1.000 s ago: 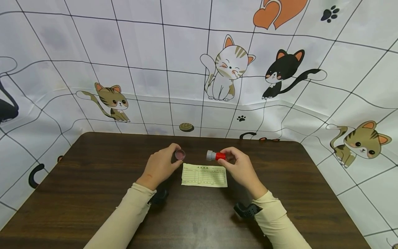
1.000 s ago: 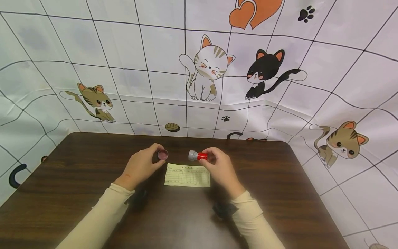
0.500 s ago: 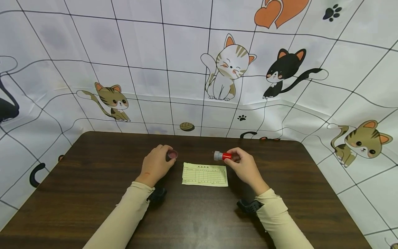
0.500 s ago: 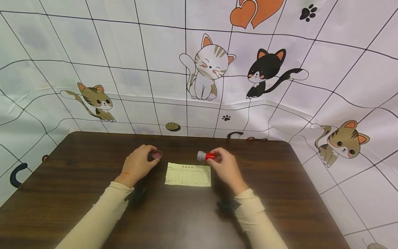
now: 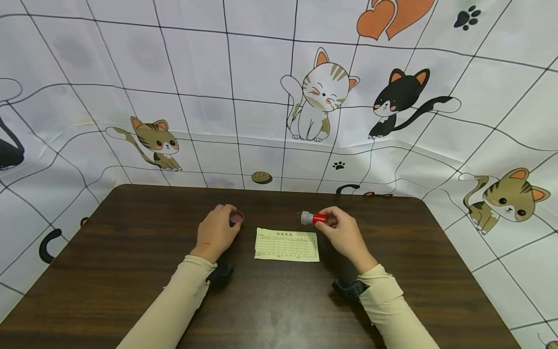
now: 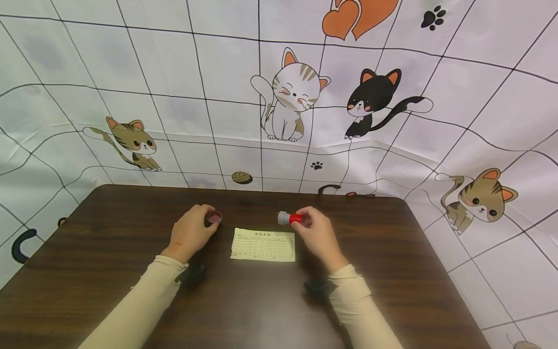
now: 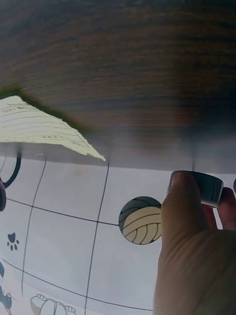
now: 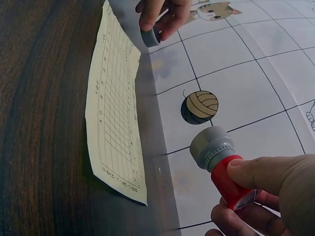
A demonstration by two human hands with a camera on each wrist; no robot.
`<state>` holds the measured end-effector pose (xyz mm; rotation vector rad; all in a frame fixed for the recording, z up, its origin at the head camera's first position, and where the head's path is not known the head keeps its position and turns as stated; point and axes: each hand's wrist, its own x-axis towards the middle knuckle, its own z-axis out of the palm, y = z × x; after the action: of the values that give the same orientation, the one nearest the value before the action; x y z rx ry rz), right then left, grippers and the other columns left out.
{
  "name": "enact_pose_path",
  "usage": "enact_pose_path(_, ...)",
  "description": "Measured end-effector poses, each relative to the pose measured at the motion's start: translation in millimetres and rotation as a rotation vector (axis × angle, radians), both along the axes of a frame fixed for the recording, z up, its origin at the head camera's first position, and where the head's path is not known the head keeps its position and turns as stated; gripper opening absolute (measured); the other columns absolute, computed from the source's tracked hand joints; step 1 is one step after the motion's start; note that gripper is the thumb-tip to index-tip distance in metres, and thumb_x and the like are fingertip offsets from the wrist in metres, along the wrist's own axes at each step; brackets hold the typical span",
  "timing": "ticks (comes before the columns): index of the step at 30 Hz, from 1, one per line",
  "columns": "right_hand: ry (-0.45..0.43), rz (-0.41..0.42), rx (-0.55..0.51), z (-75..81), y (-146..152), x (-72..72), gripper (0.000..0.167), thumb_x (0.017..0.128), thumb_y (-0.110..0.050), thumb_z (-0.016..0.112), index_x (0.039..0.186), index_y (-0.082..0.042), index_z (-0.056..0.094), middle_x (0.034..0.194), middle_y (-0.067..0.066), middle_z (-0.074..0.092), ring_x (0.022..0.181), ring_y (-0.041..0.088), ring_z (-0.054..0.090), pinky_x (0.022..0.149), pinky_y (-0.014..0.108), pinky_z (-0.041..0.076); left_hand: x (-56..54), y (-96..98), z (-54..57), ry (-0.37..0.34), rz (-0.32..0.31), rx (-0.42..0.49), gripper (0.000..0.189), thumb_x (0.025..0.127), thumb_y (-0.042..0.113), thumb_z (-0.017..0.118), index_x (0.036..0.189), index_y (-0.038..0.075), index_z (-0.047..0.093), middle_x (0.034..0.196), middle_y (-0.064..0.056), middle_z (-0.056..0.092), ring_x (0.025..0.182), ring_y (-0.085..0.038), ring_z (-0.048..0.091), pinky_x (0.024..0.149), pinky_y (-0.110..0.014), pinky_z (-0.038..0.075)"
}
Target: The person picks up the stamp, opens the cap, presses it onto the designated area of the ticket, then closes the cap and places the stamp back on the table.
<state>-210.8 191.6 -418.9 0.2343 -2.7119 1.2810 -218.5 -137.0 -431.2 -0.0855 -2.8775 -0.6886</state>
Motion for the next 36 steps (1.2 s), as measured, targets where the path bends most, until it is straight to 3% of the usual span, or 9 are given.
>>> enact_pose_path(12, -0.014, -0.002, -0.007, 2.6, 0, 0.7, 0.026, 0.094, -0.013, 0.078, 0.118, -0.007, 0.069, 0.096, 0.007, 0.072, 0.084, 0.019, 0.064, 0.07, 0.031, 0.052, -1.1, -1.9, -4.9, -0.068, -0.014, -0.02, 0.041, 0.093, 0.024, 0.079, 0.127, 0.002, 0.069, 0.114, -0.018, 0.071, 0.1, -0.034, 0.069, 0.085, -0.054, 0.058)
enact_pose_path(19, -0.012, -0.011, -0.026, 5.3, 2, 1.1, 0.027, 0.093, -0.011, 0.078, 0.117, -0.006, 0.07, 0.094, 0.009, 0.072, 0.084, 0.02, 0.064, 0.069, 0.029, 0.051, -1.3, -5.1, -2.5, -0.077, -0.039, 0.001, 0.065, 0.091, 0.023, 0.08, 0.147, 0.002, 0.053, 0.123, -0.021, 0.07, 0.102, -0.038, 0.069, 0.084, -0.055, 0.057)
enact_pose_path(23, -0.018, -0.012, -0.033, 5.4, 4, 0.7, 0.026, 0.093, -0.011, 0.079, 0.117, -0.006, 0.07, 0.095, 0.009, 0.072, 0.085, 0.02, 0.064, 0.07, 0.03, 0.051, -0.6, -6.3, 2.8, -0.065, -0.05, -0.005, 0.067, 0.093, 0.026, 0.078, 0.148, 0.001, 0.05, 0.129, -0.024, 0.065, 0.103, -0.039, 0.068, 0.084, -0.056, 0.057)
enact_pose_path(26, -0.011, -0.014, -0.035, 6.0, 5, 0.3, 0.026, 0.093, -0.012, 0.078, 0.117, -0.006, 0.07, 0.096, 0.009, 0.072, 0.085, 0.02, 0.065, 0.069, 0.029, 0.051, 0.8, -4.1, 9.0, -0.029, -0.125, -0.008, 0.06, 0.095, 0.031, 0.076, 0.144, 0.003, 0.056, 0.129, -0.02, 0.064, 0.099, -0.033, 0.068, 0.083, -0.052, 0.058)
enact_pose_path(29, -0.006, -0.015, -0.031, 6.4, 6, 0.2, 0.026, 0.093, -0.012, 0.078, 0.117, -0.006, 0.07, 0.096, 0.009, 0.072, 0.085, 0.02, 0.065, 0.069, 0.029, 0.051, 4.0, 0.8, 14.0, -0.021, -0.266, -0.032, 0.054, 0.096, 0.034, 0.075, 0.14, 0.007, 0.061, 0.129, -0.014, 0.064, 0.101, -0.026, 0.066, 0.084, -0.048, 0.057)
enact_pose_path(33, -0.012, -0.012, -0.023, 6.0, 6, 0.3, 0.026, 0.094, -0.013, 0.078, 0.118, -0.006, 0.069, 0.096, 0.009, 0.072, 0.085, 0.02, 0.065, 0.069, 0.029, 0.051, 9.6, 9.0, 16.5, -0.09, -0.433, -0.105, 0.054, 0.095, 0.04, 0.076, 0.139, 0.012, 0.063, 0.137, -0.007, 0.061, 0.117, -0.025, 0.064, 0.097, -0.047, 0.055)
enact_pose_path(36, -0.015, -0.012, -0.026, 5.5, 6, 0.3, 0.026, 0.094, -0.013, 0.078, 0.118, -0.006, 0.069, 0.096, 0.009, 0.073, 0.085, 0.02, 0.065, 0.069, 0.029, 0.051, 12.6, 14.2, 15.6, -0.16, -0.488, -0.155, 0.058, 0.093, 0.045, 0.077, 0.14, 0.014, 0.063, 0.144, -0.006, 0.058, 0.13, -0.027, 0.059, 0.105, -0.048, 0.051)
